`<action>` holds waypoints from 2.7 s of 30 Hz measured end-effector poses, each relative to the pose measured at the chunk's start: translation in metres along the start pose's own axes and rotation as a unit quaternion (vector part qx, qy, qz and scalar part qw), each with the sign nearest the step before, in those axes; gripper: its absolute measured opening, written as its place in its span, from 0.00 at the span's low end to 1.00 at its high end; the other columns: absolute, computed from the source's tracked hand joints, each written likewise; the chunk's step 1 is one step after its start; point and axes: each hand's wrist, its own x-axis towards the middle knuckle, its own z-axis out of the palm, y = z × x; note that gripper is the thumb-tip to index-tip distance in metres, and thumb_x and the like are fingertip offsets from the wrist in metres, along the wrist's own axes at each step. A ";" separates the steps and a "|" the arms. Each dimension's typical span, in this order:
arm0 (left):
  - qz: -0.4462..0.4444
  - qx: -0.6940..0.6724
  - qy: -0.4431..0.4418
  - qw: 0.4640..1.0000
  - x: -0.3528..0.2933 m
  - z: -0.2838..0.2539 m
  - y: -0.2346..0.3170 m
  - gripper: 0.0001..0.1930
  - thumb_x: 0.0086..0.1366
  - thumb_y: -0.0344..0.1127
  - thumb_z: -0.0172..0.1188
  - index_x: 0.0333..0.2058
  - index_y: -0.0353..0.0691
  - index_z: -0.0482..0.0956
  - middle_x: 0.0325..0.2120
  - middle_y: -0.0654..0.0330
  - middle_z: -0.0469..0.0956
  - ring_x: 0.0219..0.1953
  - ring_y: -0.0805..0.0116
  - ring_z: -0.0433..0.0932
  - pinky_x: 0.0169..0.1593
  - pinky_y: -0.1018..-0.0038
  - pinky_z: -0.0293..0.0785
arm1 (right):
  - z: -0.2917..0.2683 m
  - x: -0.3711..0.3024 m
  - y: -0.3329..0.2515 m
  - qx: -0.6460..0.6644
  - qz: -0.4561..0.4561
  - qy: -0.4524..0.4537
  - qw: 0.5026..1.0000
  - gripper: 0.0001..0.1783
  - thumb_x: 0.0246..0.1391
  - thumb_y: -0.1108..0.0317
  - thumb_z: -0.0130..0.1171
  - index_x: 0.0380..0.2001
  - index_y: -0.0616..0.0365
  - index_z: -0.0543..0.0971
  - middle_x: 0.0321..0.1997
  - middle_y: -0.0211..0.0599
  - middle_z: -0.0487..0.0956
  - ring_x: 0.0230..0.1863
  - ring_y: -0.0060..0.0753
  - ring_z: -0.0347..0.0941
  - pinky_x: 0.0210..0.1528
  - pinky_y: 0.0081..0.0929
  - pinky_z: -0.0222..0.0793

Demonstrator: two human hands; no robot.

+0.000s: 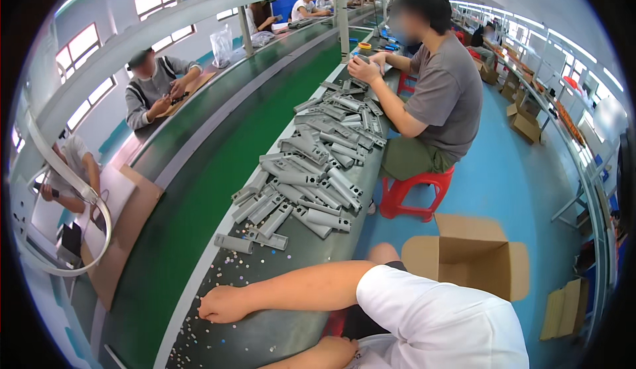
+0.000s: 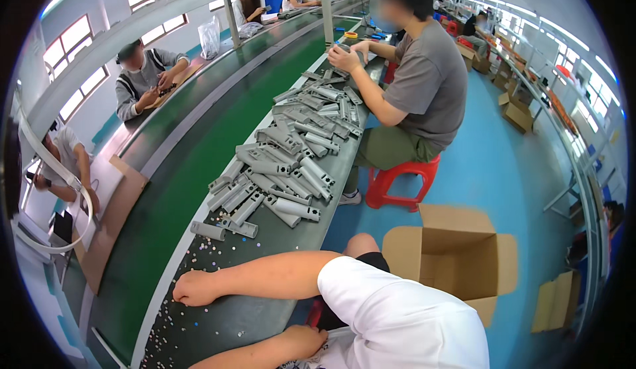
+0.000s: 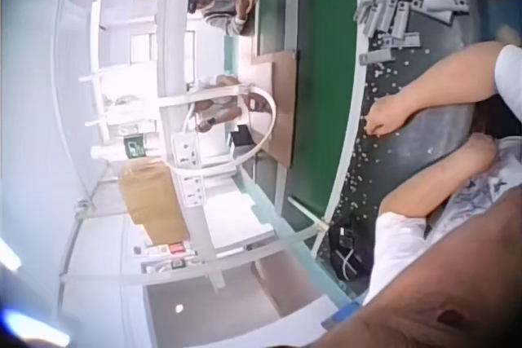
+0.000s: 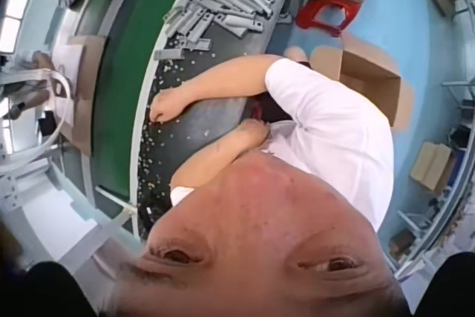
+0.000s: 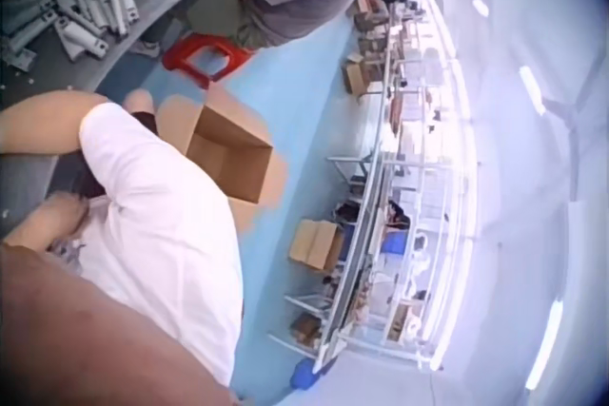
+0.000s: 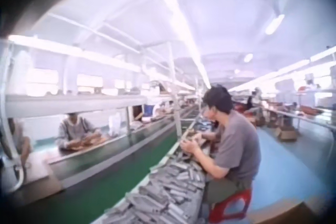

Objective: Assemble mechanical parts and internal circuit boards into a handheld electronic device housing.

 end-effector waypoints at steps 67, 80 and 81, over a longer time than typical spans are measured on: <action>0.144 -0.007 0.236 0.961 -0.019 -0.009 -0.001 0.13 0.57 0.32 0.52 0.39 0.33 0.77 0.39 0.49 0.76 0.41 0.54 0.79 0.38 0.62 0.79 | 0.012 0.003 0.025 -0.178 -0.025 0.121 0.976 0.11 0.45 0.72 0.58 0.36 0.57 0.78 0.36 0.38 0.73 0.47 0.43 0.66 0.54 0.40 0.62; 0.144 -0.027 0.213 0.966 -0.025 -0.014 0.001 0.14 0.56 0.32 0.55 0.40 0.33 0.76 0.40 0.48 0.76 0.43 0.52 0.79 0.43 0.62 0.78 | 0.013 0.006 0.028 -0.282 0.018 0.091 0.955 0.24 0.53 0.56 0.59 0.48 0.60 0.73 0.54 0.45 0.69 0.64 0.49 0.57 0.70 0.53 0.43; 0.148 -0.027 0.214 0.965 -0.023 -0.014 -0.001 0.14 0.56 0.32 0.55 0.40 0.33 0.76 0.40 0.48 0.76 0.43 0.52 0.79 0.43 0.62 0.78 | 0.012 0.004 0.030 -0.284 0.023 0.093 0.954 0.24 0.53 0.56 0.59 0.48 0.60 0.73 0.54 0.45 0.69 0.64 0.49 0.57 0.70 0.53 0.43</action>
